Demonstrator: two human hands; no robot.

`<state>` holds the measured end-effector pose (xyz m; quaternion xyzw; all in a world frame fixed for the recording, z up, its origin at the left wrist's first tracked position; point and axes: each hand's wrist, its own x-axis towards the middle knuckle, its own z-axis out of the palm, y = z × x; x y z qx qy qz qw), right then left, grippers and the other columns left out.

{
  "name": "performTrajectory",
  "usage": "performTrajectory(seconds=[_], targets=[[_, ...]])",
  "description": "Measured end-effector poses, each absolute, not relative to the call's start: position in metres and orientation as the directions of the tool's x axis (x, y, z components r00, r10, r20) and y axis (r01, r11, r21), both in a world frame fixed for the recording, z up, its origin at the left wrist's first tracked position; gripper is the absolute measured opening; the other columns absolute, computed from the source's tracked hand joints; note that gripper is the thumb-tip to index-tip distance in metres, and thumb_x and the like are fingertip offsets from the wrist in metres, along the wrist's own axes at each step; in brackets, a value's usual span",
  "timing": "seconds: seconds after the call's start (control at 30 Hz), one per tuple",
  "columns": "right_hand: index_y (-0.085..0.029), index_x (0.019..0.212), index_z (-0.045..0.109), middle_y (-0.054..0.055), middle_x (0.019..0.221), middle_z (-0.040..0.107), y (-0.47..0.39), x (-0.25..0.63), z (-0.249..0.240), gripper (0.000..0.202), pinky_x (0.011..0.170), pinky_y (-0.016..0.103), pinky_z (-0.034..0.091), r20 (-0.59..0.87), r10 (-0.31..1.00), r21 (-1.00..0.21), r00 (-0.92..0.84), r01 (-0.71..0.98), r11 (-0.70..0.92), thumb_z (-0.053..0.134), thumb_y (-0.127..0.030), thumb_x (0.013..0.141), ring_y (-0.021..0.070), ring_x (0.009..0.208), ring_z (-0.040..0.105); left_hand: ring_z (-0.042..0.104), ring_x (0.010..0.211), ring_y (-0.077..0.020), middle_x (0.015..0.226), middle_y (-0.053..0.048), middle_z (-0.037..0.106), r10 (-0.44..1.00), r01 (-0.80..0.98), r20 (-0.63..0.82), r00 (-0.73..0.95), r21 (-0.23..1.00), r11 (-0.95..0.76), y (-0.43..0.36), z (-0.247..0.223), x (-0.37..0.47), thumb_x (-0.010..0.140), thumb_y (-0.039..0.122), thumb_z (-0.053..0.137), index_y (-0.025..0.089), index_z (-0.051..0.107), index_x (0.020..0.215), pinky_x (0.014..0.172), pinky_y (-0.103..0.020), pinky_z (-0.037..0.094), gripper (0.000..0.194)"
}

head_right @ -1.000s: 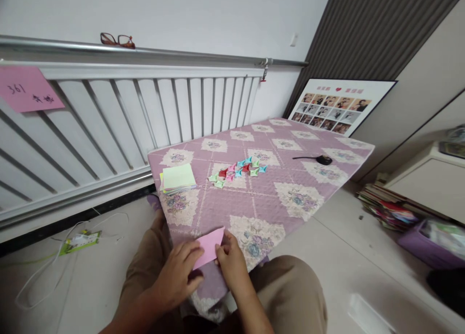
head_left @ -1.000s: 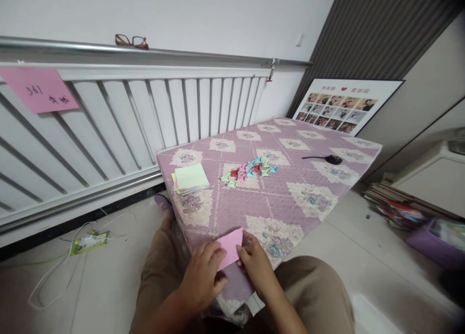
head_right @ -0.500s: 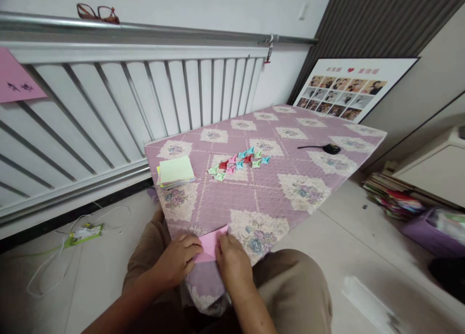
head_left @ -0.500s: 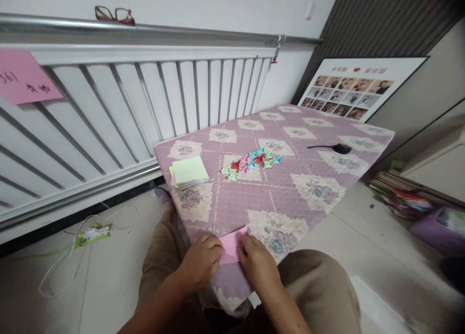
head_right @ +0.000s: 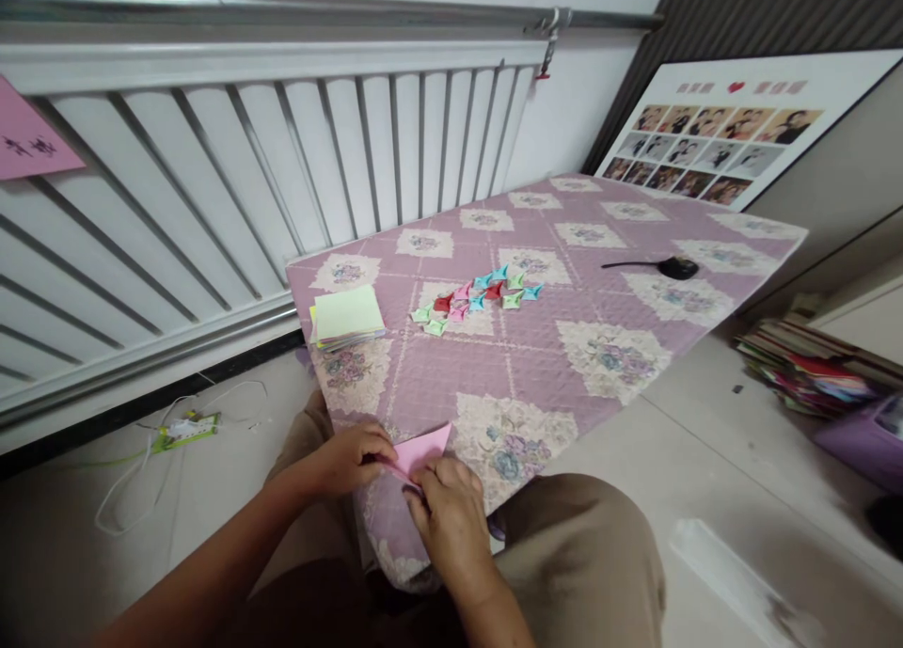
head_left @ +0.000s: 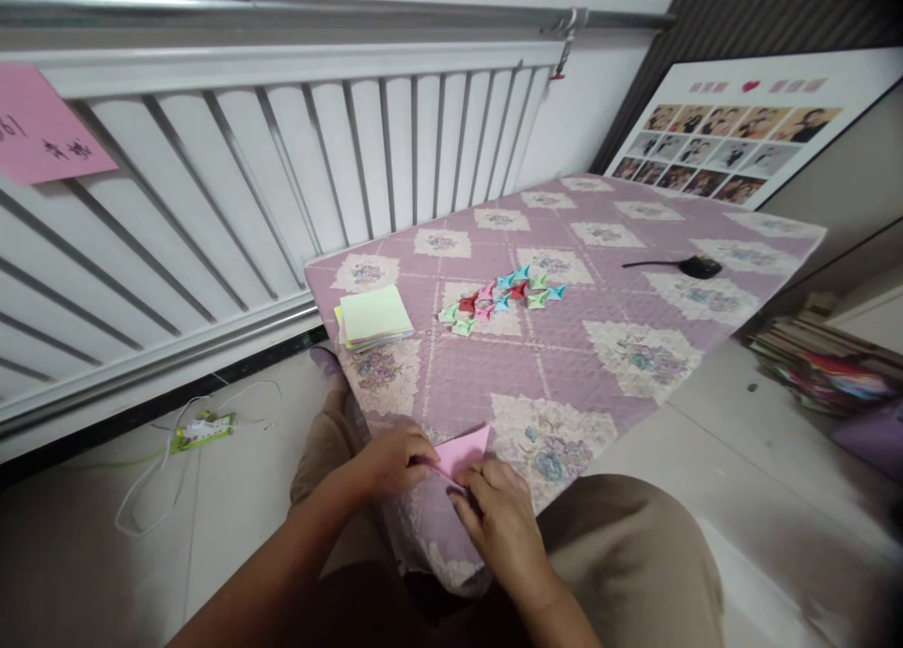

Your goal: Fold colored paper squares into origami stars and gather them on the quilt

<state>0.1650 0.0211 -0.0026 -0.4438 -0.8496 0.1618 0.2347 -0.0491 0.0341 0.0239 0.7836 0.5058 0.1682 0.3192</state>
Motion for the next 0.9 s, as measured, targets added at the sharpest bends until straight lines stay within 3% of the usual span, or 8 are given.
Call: performTrajectory(seconds=[0.27,0.43,0.6,0.9], targets=[[-0.023,0.089,0.064,0.004,0.091,0.061,0.023,0.168,-0.014,0.011,0.079,0.033,0.037,0.289,0.826,-0.505,-0.483,0.657,0.560,0.053,-0.021,0.086,0.0203,0.089,0.052,0.055,0.086,-0.0171,0.088,-0.004,0.062,0.919,0.781,-0.058,0.389,0.550,-0.296,0.023,0.018,-0.041,0.082,0.014,0.053,0.021,0.070,0.084,0.079,-0.029,0.043,0.018],[-0.023,0.086,0.063,0.003,0.089,0.060,0.018,0.172,-0.015,0.008,0.079,0.033,0.038,0.299,0.829,-0.517,-0.473,0.650,0.557,0.055,-0.019,0.086,0.0199,0.087,0.052,0.054,0.086,-0.0169,0.088,-0.004,0.061,0.968,0.809,-0.073,0.242,0.565,-0.160,0.005,0.014,-0.034,0.083,0.015,0.053,0.019,0.066,0.079,0.078,-0.029,0.043,0.013],[-0.022,0.079,0.061,0.004,0.083,0.059,0.015,0.169,-0.009,0.013,0.075,0.034,0.037,0.332,0.844,-0.453,-0.421,0.714,0.534,0.053,-0.027,0.088,0.0208,0.080,0.051,0.054,0.087,-0.0176,0.086,-0.003,0.059,0.992,0.817,-0.081,0.097,0.576,-0.033,0.001,0.009,-0.033,0.081,0.018,0.056,0.019,0.064,0.076,0.079,-0.030,0.042,0.009],[-0.021,0.068,0.055,0.005,0.074,0.056,0.022,0.163,-0.005,0.024,0.068,0.033,0.033,0.292,0.880,-0.357,-0.374,0.811,0.463,0.053,-0.033,0.088,0.0211,0.073,0.050,0.054,0.084,-0.0176,0.083,-0.002,0.058,0.992,0.874,-0.117,0.044,0.486,0.018,0.007,0.010,-0.027,0.086,0.028,0.054,0.019,0.058,0.071,0.077,-0.030,0.040,0.019]])
